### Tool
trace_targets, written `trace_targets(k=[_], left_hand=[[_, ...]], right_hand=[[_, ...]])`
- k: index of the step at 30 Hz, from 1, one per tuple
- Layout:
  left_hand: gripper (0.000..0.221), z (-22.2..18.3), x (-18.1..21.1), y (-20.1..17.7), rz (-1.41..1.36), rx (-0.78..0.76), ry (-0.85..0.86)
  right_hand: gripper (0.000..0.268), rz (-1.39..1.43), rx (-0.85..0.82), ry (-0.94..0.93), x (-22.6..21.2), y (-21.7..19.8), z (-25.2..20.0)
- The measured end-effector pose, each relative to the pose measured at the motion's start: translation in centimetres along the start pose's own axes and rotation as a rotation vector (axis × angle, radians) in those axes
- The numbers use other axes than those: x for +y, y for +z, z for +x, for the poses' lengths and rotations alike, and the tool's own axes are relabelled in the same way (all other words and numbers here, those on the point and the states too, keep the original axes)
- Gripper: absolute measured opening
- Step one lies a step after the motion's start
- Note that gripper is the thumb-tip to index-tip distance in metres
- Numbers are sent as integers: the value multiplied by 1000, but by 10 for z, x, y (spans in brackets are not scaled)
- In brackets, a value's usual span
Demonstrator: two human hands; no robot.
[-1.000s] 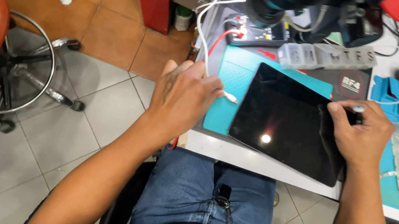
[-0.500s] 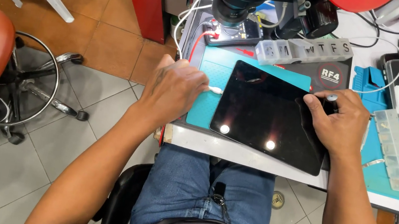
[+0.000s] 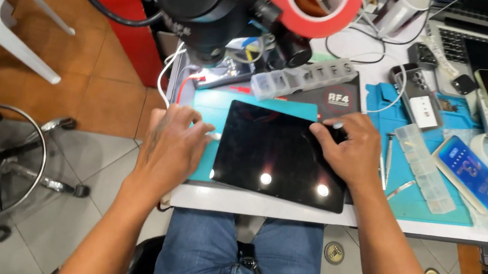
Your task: Disassembling a tablet by removing screws, disconnecting internal ribbon cables with tweezers, and prying the screen assembly away from the frame.
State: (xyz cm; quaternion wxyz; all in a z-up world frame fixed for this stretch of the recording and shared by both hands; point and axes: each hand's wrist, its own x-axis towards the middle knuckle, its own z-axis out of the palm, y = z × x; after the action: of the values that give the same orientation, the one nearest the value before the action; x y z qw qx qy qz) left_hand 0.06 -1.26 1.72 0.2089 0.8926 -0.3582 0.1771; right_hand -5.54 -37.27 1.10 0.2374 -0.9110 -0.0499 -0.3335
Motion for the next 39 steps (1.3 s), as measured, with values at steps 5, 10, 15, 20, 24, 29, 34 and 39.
trace_targets(k=[5,10,15,20,24,29,34,39], left_hand=[[68,11,40,-6,-300,-12,-37],[112,34,58,-12,-399,-114,-27],[141,47,57,-6,-359,-182,-57],[141,44,56,-3,-375,-201,-52],[141,42,54,-1,-381,-179,-18],[141,41,56,-2,-345,-184,1],[142,41,55,-1,-322,-202,13],[143,42,56,-1,-297,-261,4]], right_hand=[[24,-26,38,26,-4,-2,1],[22,7,82,55,-4,-3,-1],[20,-52,107,94,0,-6,-6],[18,-62,82,154,3,-8,-11],[18,-79,73,175,1,-8,-11],[25,-120,70,206,10,-3,-18],[25,-144,68,230,5,-5,-14],[29,-171,50,218,4,-6,-13]])
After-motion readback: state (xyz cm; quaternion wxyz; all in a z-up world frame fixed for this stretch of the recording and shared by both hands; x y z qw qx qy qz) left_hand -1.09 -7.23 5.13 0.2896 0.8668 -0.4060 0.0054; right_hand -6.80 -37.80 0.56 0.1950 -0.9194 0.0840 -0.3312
